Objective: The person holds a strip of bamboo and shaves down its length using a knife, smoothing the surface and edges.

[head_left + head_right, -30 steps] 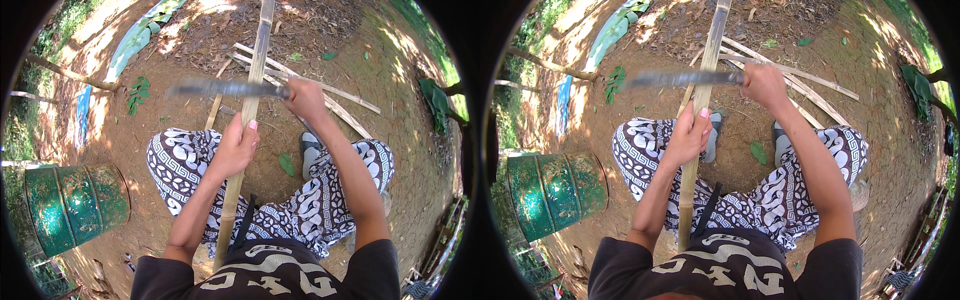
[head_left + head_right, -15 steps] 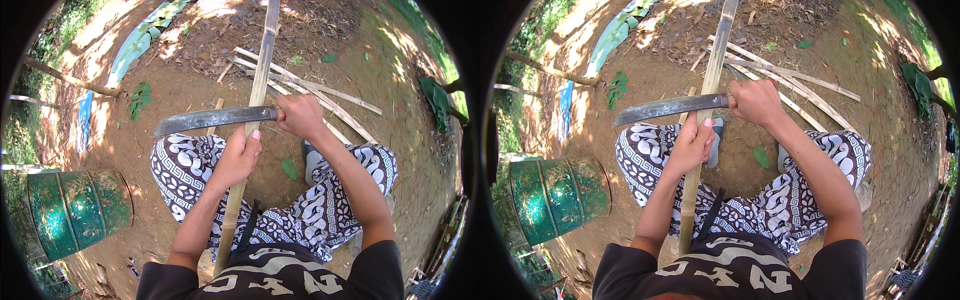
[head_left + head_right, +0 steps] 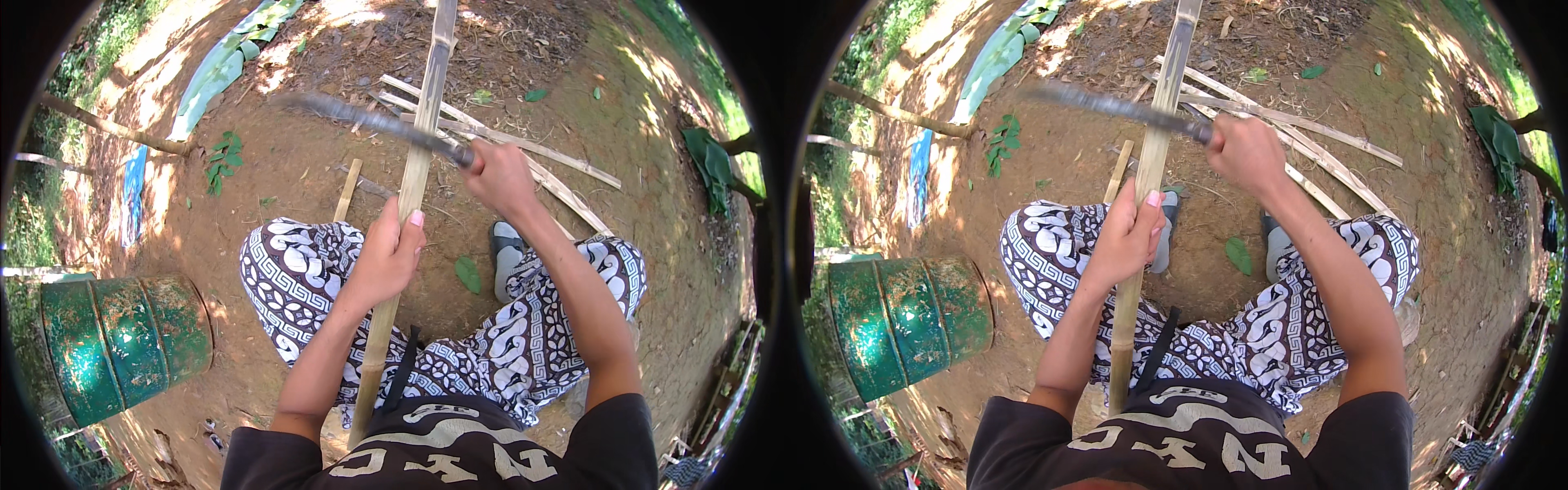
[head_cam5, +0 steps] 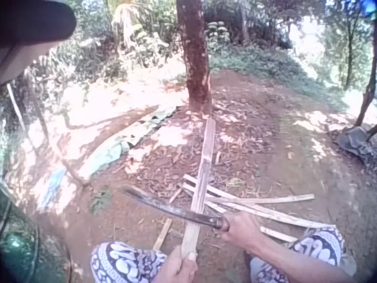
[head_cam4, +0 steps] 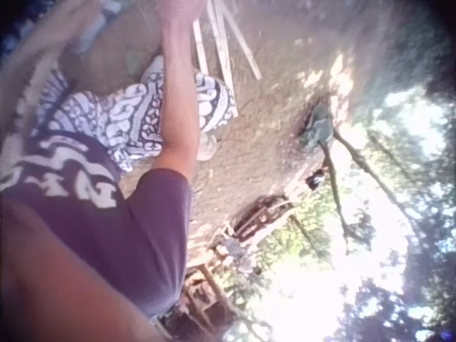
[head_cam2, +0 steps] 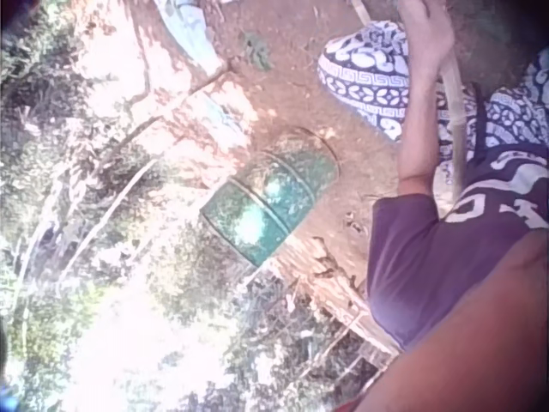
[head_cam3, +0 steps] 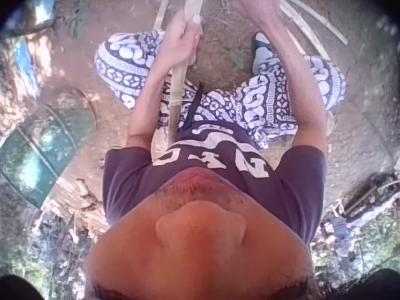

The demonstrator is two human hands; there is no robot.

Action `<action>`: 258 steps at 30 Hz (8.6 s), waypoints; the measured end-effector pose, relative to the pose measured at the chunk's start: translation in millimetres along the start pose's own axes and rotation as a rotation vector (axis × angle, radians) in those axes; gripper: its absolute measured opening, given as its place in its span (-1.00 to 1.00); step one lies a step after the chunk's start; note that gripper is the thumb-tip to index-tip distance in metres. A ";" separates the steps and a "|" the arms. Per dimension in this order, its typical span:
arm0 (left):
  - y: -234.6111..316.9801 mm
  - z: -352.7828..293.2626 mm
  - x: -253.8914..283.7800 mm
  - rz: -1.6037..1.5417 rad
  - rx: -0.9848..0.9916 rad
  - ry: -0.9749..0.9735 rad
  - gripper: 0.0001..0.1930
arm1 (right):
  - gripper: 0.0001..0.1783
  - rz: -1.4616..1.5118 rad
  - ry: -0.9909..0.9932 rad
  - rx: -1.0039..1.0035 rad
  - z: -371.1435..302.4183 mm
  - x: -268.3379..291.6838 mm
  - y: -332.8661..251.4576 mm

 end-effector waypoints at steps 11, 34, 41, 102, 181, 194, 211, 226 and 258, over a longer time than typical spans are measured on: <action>-0.7 -11.2 -5.1 -0.082 0.101 -0.033 -0.79 | -0.90 -0.167 0.159 -0.027 29.7 15.7 50.1; 19.4 3.2 6.6 -0.196 0.062 -0.008 -0.60 | -0.76 0.218 -0.077 -0.296 4.5 4.8 19.4; 4.1 15.6 15.5 -0.260 0.149 -0.052 -0.53 | -0.84 0.145 -0.078 -0.181 -6.3 21.2 16.4; 3.5 -11.9 -9.0 -0.147 0.087 -0.101 -0.89 | -0.87 -0.035 0.127 -0.069 11.3 28.6 11.9; 9.5 -15.8 -10.8 -0.103 0.103 -0.099 -0.87 | -0.90 -0.183 0.196 0.136 25.0 37.8 36.6; 14.2 2.1 -3.6 0.106 -0.123 0.033 -0.84 | -0.84 -0.058 0.032 0.301 -16.3 22.3 -35.5; 2.8 0.0 -3.2 0.103 -0.097 -0.005 -0.87 | -0.92 -0.220 0.134 0.060 23.6 30.8 29.8; -0.3 0.0 1.5 0.233 -0.391 0.022 -0.85 | -0.92 -0.142 0.075 0.229 6.4 22.0 0.5; 42.6 0.4 -17.6 0.173 -0.239 -0.043 -0.60 | -0.62 1.376 -0.156 -0.954 -21.5 -7.6 1.0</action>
Point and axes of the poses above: each hand's wrist, its own z-axis towards the middle knuckle, its own x-axis out of the back of the hand, y = z × x, the point moved 8 cm from there along z, towards the middle knuckle, and after that the axes turned 10 degrees about y, right-handed, at the moved point
